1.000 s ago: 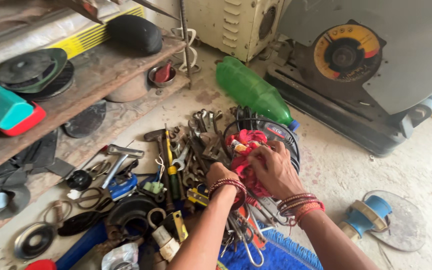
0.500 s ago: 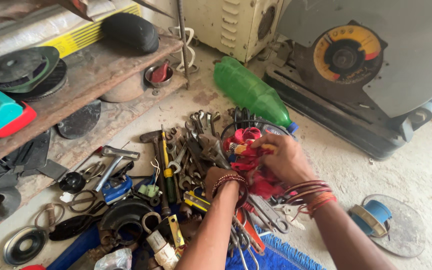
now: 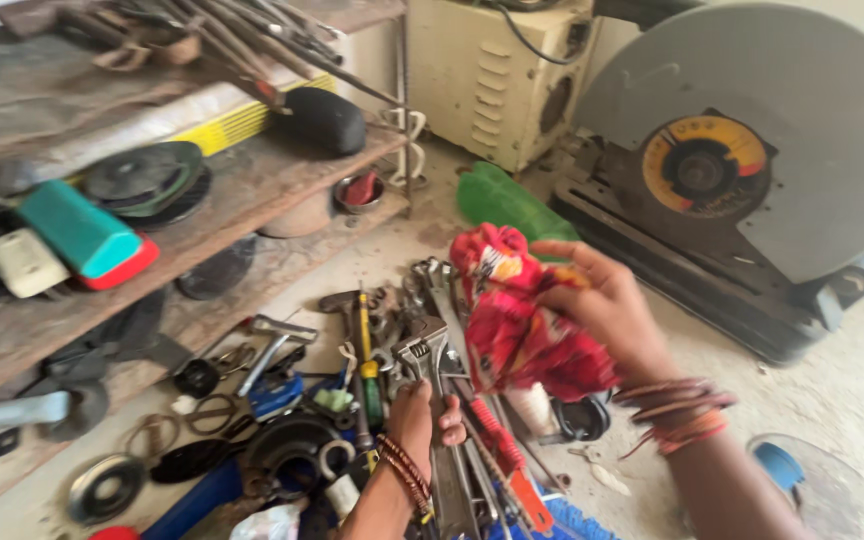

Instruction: The person sorts through various metal tools and pipe fittings on the floor and shelves, picking up a PVC elbow, wiping items with a red cloth, and rearranging metal rods.

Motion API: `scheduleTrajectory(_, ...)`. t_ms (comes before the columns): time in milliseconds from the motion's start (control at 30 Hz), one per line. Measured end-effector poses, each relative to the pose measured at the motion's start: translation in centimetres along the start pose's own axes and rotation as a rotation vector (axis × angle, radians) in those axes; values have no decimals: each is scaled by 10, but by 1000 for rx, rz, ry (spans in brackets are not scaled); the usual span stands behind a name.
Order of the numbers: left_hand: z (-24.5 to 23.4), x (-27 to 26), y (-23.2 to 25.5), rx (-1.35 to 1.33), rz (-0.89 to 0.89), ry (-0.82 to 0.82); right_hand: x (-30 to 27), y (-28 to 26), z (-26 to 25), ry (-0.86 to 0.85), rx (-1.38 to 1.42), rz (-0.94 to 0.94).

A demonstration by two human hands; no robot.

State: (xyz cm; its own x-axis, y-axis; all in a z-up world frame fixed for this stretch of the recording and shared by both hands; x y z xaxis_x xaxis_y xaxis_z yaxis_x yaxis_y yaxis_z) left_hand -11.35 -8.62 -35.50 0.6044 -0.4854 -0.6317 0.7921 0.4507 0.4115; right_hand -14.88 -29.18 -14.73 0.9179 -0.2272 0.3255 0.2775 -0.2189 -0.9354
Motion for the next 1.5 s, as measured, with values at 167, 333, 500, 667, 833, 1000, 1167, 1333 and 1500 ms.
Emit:
scheduleTrajectory(167, 3, -76, 33, 307, 178, -31, -57, 13, 129, -208, -668, -731)
scheduleTrajectory(333, 13, -136, 45, 417, 20, 51, -46, 24, 163, -78, -592, -621)
scheduleTrajectory(500, 14, -160, 38, 464, 21, 34, 28, 55, 113, 165, -777, -153)
scheduleTrajectory(667, 10, -172, 59, 824, 342, 150, 58, 70, 44, 264, -346, 18)
scheduleTrajectory(833, 8, -158, 87, 1170, 573, 556, 50, 33, 65, 140, 355, 52)
scheduleTrajectory(1000, 2, -166, 85, 1286, 345, 597, -7, -36, 120, -20, -209, -306)
scheduleTrajectory(1167, -1, -156, 77, 1361, 685, 590, -53, -47, 172, -169, -956, -1025)
scheduleTrajectory(1333, 13, -164, 74, 1303, 676, 582, 14, 30, 143, 35, -723, -189)
scheduleTrajectory(1500, 13, -157, 70, 756, 372, 351, 36, 43, 103, 232, -660, -174)
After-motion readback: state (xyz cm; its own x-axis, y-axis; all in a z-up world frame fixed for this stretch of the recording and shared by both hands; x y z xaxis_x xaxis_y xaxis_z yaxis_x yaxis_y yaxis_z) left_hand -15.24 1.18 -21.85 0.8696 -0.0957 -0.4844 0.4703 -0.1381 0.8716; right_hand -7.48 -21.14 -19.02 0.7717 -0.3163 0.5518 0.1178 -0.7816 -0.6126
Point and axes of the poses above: each hand's wrist, its own x-axis towards the middle knuckle, its own z-axis out of the palm, y = z × x, the point moved 4 cm from there along x, towards the middle knuckle, and after that the axes turned 11 degrees about -z, right-handed, at the moved point
